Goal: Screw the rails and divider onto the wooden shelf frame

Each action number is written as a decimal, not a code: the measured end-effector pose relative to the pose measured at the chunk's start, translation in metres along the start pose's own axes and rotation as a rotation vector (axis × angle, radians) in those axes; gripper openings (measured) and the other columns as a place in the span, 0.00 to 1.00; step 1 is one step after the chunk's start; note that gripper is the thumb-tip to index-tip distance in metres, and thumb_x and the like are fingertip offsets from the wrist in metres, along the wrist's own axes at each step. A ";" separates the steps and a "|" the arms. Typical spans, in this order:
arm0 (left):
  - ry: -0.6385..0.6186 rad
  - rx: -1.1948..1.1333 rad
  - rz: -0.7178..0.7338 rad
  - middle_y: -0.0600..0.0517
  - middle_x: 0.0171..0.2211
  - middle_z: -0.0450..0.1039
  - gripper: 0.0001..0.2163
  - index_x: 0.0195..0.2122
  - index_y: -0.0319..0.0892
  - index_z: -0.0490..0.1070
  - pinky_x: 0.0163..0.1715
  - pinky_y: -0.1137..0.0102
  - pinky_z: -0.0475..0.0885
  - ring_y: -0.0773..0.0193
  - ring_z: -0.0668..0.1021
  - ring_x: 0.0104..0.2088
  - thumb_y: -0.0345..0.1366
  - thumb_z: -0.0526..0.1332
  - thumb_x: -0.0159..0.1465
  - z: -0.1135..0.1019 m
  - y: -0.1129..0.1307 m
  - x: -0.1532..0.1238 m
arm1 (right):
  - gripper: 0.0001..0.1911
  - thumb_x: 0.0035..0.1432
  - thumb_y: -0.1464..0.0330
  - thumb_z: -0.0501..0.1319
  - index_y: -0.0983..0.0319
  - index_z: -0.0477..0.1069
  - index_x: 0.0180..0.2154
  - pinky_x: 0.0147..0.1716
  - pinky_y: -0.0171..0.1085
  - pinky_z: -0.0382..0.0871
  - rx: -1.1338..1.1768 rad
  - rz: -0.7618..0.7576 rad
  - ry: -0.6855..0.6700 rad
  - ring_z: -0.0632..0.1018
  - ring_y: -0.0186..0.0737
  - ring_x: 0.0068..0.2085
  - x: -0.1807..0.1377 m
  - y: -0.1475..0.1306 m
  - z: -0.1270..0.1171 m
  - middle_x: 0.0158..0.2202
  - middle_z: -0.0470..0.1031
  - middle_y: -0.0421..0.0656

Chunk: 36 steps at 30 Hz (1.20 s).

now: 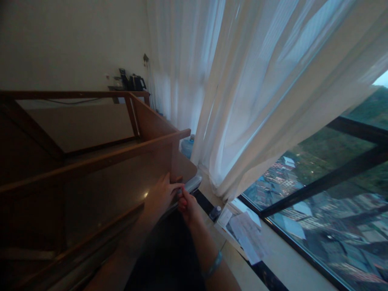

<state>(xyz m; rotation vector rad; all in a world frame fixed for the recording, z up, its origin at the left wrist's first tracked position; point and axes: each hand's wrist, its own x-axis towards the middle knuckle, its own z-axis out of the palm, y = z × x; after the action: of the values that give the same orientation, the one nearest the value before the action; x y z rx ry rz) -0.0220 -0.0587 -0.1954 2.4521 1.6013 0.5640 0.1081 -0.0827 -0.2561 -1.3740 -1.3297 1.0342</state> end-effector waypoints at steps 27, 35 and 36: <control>0.035 0.044 0.028 0.46 0.54 0.66 0.16 0.56 0.56 0.66 0.41 0.63 0.75 0.53 0.74 0.50 0.39 0.52 0.68 -0.003 0.000 -0.002 | 0.28 0.66 0.47 0.42 0.59 0.63 0.25 0.22 0.33 0.59 -0.186 -0.124 0.220 0.68 0.35 0.19 -0.005 -0.008 -0.004 0.16 0.64 0.37; 0.021 -0.020 -0.136 0.39 0.50 0.71 0.17 0.54 0.35 0.61 0.41 0.67 0.73 0.56 0.78 0.45 0.39 0.53 0.68 0.002 0.000 -0.003 | 0.31 0.59 0.41 0.47 0.59 0.63 0.23 0.22 0.33 0.59 -0.024 -0.043 0.220 0.66 0.33 0.19 -0.002 -0.009 -0.003 0.15 0.63 0.36; 0.025 -0.037 -0.168 0.40 0.47 0.72 0.17 0.54 0.35 0.60 0.39 0.67 0.73 0.56 0.79 0.43 0.39 0.53 0.68 0.002 0.000 -0.003 | 0.31 0.59 0.40 0.47 0.60 0.64 0.24 0.22 0.33 0.58 -0.008 -0.028 0.218 0.65 0.33 0.19 -0.002 -0.009 -0.003 0.15 0.62 0.36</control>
<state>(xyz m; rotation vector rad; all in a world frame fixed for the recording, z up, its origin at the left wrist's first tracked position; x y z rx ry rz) -0.0223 -0.0615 -0.1976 2.2651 1.7689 0.5934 0.1095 -0.0846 -0.2466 -1.4265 -1.1897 0.8347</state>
